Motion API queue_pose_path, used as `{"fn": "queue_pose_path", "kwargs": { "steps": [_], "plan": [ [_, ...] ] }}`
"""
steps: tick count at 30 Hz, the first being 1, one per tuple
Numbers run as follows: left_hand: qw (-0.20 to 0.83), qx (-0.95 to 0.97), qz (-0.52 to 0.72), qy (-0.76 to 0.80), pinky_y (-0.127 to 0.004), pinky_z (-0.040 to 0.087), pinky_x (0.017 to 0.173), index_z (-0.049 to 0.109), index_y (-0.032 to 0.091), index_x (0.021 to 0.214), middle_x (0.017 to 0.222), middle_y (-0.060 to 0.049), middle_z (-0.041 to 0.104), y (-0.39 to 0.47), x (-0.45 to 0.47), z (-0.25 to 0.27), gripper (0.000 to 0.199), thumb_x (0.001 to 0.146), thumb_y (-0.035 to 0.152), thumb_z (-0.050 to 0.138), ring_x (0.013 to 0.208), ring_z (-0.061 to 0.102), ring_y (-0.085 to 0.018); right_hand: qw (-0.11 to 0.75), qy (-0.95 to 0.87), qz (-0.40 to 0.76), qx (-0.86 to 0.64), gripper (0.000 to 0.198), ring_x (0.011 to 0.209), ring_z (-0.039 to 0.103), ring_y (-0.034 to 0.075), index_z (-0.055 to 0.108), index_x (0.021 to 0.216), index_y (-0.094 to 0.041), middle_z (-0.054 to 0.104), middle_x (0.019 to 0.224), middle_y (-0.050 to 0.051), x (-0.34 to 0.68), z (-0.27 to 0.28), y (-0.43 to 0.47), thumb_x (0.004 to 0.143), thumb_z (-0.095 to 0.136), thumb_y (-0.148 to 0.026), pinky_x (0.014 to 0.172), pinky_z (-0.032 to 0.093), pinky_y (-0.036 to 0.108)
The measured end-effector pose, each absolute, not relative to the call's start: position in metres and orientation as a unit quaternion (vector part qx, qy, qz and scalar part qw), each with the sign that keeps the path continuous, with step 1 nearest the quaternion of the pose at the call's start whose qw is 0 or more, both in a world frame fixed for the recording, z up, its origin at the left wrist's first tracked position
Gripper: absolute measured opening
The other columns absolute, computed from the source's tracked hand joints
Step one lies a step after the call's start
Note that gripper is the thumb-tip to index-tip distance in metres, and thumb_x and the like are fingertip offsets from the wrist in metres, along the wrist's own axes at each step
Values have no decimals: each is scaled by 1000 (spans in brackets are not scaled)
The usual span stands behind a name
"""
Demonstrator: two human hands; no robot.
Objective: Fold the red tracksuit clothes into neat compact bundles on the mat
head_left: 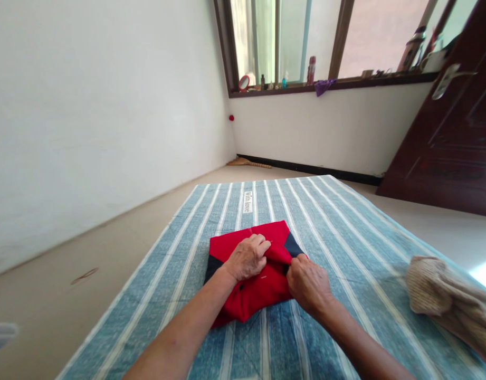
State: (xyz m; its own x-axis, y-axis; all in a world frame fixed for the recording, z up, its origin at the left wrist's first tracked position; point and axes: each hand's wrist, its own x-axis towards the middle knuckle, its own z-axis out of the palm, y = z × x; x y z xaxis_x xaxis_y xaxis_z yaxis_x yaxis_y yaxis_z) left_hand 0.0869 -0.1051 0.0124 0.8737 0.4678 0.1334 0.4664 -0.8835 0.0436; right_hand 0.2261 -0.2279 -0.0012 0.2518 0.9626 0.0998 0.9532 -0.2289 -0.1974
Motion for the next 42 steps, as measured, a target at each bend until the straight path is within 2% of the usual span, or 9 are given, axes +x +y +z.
{"fn": "queue_pose_path", "kwargs": {
  "steps": [8,14,21,28,33,42],
  "plan": [
    [-17,967,88,238,-36,43,88,58,17,91,94,-8,59,-102,84,3,17,85,14,43,92,52,-21,116,-628,-14,-770,17,82,61,22,63,80,-16,63,86,9,223,-8,-233,87,48,-17,60,38,28],
    [-55,965,75,247,-35,44,86,57,16,88,91,-8,59,-101,86,0,16,86,14,41,88,51,-22,132,-613,-50,-777,14,77,60,20,60,77,-15,61,83,9,221,-18,-235,84,50,-9,59,39,27],
    [-56,966,58,244,-35,44,84,56,17,85,91,-7,58,-100,86,3,7,83,21,51,87,51,-22,145,-618,-63,-770,15,79,58,20,60,76,-15,60,83,9,219,-21,-238,84,50,-9,60,40,27],
    [-68,964,55,250,-34,44,82,57,17,85,89,-7,59,-100,88,2,17,88,17,41,85,52,-21,124,-612,-47,-779,20,77,59,20,61,76,-14,60,82,9,219,-17,-238,84,46,-4,60,40,27],
    [-70,963,49,255,-34,44,81,58,16,84,90,-7,59,-101,89,2,16,88,17,43,86,51,-21,145,-621,-35,-769,12,83,60,23,62,79,-14,60,86,10,219,-11,-241,86,53,-17,65,42,29],
    [-80,964,49,248,-34,44,80,58,16,84,89,-7,59,-100,88,0,19,90,17,40,85,51,-21,76,-609,-36,-789,23,81,61,23,65,79,-13,62,85,11,217,-6,-244,84,44,-5,59,38,29]
  ]
}}
